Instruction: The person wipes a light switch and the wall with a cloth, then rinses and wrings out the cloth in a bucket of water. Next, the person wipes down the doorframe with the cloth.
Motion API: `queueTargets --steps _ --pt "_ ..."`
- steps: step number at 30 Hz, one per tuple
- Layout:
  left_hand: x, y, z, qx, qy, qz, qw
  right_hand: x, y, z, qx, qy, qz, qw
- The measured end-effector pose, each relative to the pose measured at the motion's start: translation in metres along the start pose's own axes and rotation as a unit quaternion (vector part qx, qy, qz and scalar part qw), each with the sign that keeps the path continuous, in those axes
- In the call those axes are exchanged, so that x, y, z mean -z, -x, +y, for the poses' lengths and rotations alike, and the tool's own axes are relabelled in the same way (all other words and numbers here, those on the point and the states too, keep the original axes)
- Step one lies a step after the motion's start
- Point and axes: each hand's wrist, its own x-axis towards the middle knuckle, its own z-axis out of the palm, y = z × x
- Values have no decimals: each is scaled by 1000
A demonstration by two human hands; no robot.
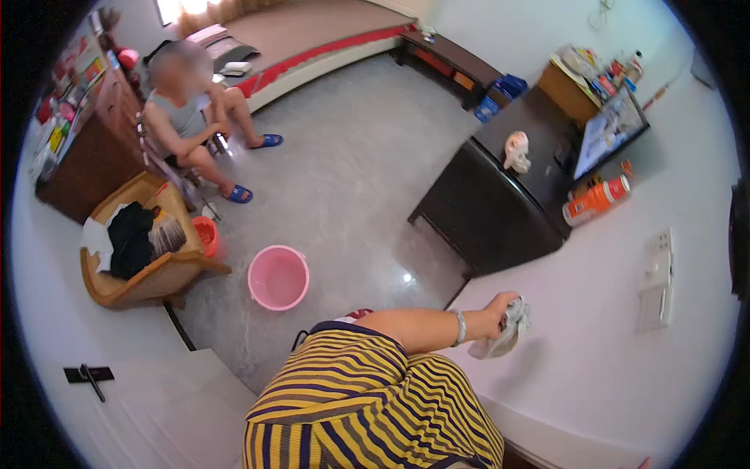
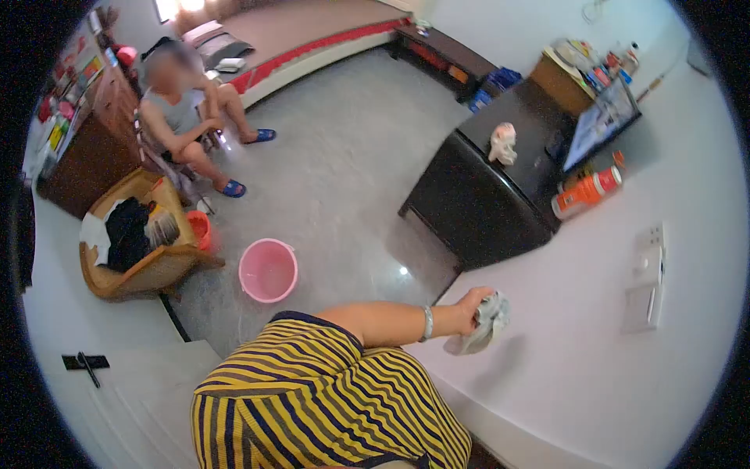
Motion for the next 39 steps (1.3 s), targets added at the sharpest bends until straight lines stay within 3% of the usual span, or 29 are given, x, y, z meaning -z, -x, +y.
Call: queueTargets --steps 3,5,10,13,17,19,25,28,30,31,33,36,39 --pt "21 -26 -13 72 -7 -91 993 -10 11 5 -15 -55 -13 998" --pt "16 -36 -15 82 -20 -67 994 -16 18 19 -38 -63 -23 997" --pt "-53 -17 7 47 -73 -88 992 1 2 12 58 -16 -57 997" --pt "-80 -46 21 28 -84 -143 986 -4 8 9 17 -60 -53 997" --pt "-137 -71 33 -31 -123 -201 971 -10 0 -8 -16 -120 -8 993" --pt "-170 -77 35 -103 -172 -235 951 -3 10 5 -24 -102 -40 994" --pt "-251 -96 26 -332 -326 -280 840 -1 19 10 -44 -74 -57 995" --pt "-253 -110 8 -358 -391 -296 794 -10 10 -1 -49 -68 -26 996" --pt "-250 -104 0 -422 -438 -292 738 -10 7 1 24 -11 -34 999" --pt "-247 -100 -5 -429 -436 -289 736 -5 7 10 103 47 -60 992" --pt "-239 -90 -13 -446 -432 -278 733 -4 6 11 150 96 -83 980" --pt "-229 -73 -25 -458 -441 -252 729 -5 5 5 117 90 -79 986" --pt "-219 -63 -38 -473 -452 -246 715 1 9 18 167 107 -88 976"
